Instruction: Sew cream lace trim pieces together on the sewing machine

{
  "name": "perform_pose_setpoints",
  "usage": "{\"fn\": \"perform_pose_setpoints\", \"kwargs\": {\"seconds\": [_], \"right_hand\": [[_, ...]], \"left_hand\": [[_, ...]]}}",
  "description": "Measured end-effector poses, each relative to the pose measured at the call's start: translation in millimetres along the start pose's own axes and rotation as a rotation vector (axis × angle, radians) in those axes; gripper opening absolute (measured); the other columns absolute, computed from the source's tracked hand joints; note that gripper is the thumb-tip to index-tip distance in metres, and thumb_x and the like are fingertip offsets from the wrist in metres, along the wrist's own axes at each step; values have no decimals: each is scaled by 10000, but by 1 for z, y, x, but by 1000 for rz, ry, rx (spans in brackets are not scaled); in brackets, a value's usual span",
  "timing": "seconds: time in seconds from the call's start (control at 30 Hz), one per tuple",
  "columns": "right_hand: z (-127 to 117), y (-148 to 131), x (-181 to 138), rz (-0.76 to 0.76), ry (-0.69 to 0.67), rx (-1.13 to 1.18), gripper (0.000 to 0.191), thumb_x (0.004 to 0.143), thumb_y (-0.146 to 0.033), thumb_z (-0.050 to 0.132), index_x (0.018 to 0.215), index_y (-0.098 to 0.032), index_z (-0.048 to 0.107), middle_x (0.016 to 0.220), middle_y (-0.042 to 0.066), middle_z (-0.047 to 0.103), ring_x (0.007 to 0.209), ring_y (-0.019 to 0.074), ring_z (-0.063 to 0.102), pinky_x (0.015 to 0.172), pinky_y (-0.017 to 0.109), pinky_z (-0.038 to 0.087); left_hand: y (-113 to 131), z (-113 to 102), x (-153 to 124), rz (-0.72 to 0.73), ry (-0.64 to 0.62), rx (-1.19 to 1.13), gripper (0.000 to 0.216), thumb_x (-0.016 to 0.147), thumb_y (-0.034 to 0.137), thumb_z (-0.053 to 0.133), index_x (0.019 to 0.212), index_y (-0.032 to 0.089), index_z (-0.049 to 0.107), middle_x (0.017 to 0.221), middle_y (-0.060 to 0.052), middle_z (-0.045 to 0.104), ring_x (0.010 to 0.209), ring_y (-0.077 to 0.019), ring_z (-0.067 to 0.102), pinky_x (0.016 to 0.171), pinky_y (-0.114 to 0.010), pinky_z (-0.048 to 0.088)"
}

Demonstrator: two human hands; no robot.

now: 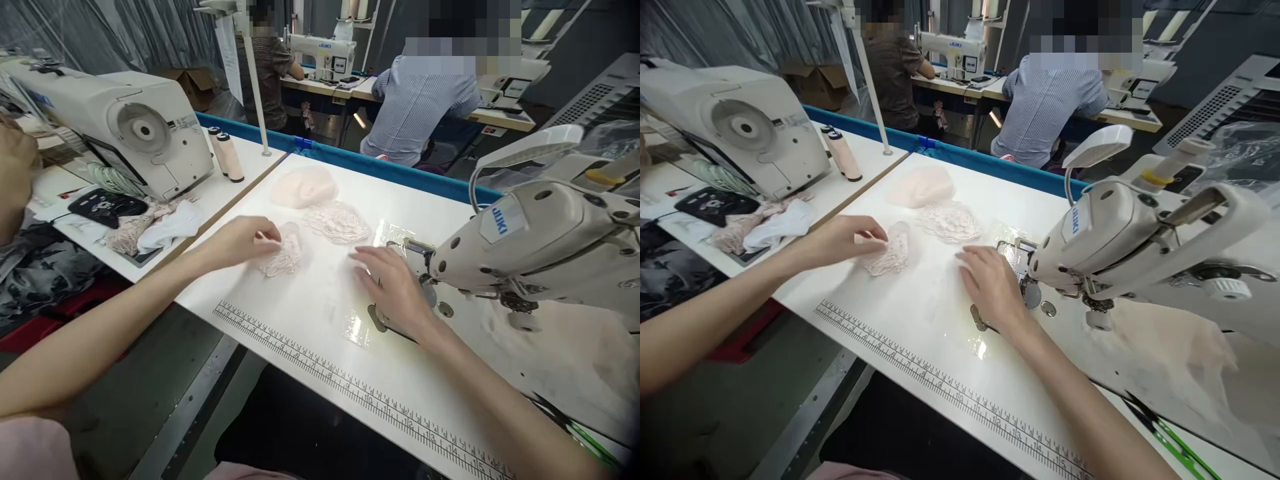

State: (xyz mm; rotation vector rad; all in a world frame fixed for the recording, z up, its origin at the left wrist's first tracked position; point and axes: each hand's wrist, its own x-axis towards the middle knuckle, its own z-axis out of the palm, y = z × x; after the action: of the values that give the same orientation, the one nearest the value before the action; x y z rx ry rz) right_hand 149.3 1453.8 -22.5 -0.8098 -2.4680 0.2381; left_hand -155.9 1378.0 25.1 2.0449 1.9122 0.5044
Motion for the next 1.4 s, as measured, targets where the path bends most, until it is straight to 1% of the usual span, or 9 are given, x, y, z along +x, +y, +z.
{"fn": "perform_pose_setpoints", "kwargs": {"seconds": [0.4, 0.6, 0.77, 0.9, 0.97, 1.03, 1.1, 1.27, 1.4], "right_hand": [[-25, -32, -58, -67, -2, 58, 213, 940, -155, 543, 1090, -216, 682, 1095, 61, 722, 1007, 236, 668, 851, 465, 555], [-31, -39, -71, -103, 37, 51, 210, 937, -139, 553, 1087, -215, 678, 1073, 56, 731, 1000, 231, 673, 834, 456, 566], [-38, -45, -78, -149, 60, 46, 223, 923, -114, 571, 1097, -203, 678, 1060, 53, 735, 1006, 224, 679, 875, 452, 560], [-45, -47, -83, -166, 88, 42, 221, 910, -102, 588, 1088, -194, 681, 1048, 54, 740, 1006, 223, 684, 881, 442, 558], [-48, -47, -85, -167, 98, 40, 220, 906, -102, 594, 1082, -200, 682, 1038, 51, 742, 998, 222, 686, 879, 439, 555], [-53, -47, -85, -157, 114, 46, 233, 900, -100, 602, 1091, -210, 679, 1043, 49, 741, 1001, 220, 685, 878, 429, 552], [-61, -50, -84, -133, 138, 73, 269, 893, -104, 616, 1128, -225, 667, 1069, 52, 734, 1024, 215, 678, 895, 415, 546], [-84, -65, -80, 107, 81, 373, 638, 825, -293, 737, 1402, -266, 466, 1361, 97, 582, 1226, 246, 570, 1009, 429, 489], [-87, -60, -85, 492, -198, 808, 553, 799, -416, 738, 1294, -234, 568, 878, 26, 709, 819, 181, 672, 762, 343, 539]], "left_hand": [[12, 11, -22, -144, 96, 60, 255, 885, 391, 493, 865, 221, 681, 889, -32, 725, 791, -208, 640, 645, -301, 442], [16, 23, -28, 165, 121, 173, 215, 848, 390, 584, 922, 208, 672, 1030, -64, 691, 1022, -264, 599, 867, -394, 453], [-4, 25, -15, 44, 471, -127, 229, 896, 383, 599, 795, 177, 607, 768, 16, 645, 696, -119, 589, 612, -261, 449], [-16, -26, 10, 55, 923, -220, 380, 1037, 501, 340, 892, 164, 439, 709, 82, 413, 589, -9, 406, 550, -181, 359], [-4, -55, 13, 156, 1238, -202, 383, 1017, 520, 416, 922, 149, 416, 749, 85, 336, 613, 17, 347, 594, -172, 328], [20, -71, 7, 244, 1292, -165, 417, 951, 546, 540, 923, 138, 453, 779, 89, 379, 629, 22, 351, 610, -179, 328], [53, -67, -6, 314, 1066, -95, 378, 885, 493, 670, 878, 137, 542, 719, 89, 442, 592, 5, 368, 544, -183, 306], [137, 1, -34, 303, -144, -425, 145, 913, 320, 622, 852, 195, 664, 590, 66, 559, 504, -50, 482, 467, -183, 352], [171, 46, -20, 311, -389, -540, 155, 903, 339, 610, 850, 211, 678, 595, 52, 549, 515, -67, 471, 469, -190, 334]]}}
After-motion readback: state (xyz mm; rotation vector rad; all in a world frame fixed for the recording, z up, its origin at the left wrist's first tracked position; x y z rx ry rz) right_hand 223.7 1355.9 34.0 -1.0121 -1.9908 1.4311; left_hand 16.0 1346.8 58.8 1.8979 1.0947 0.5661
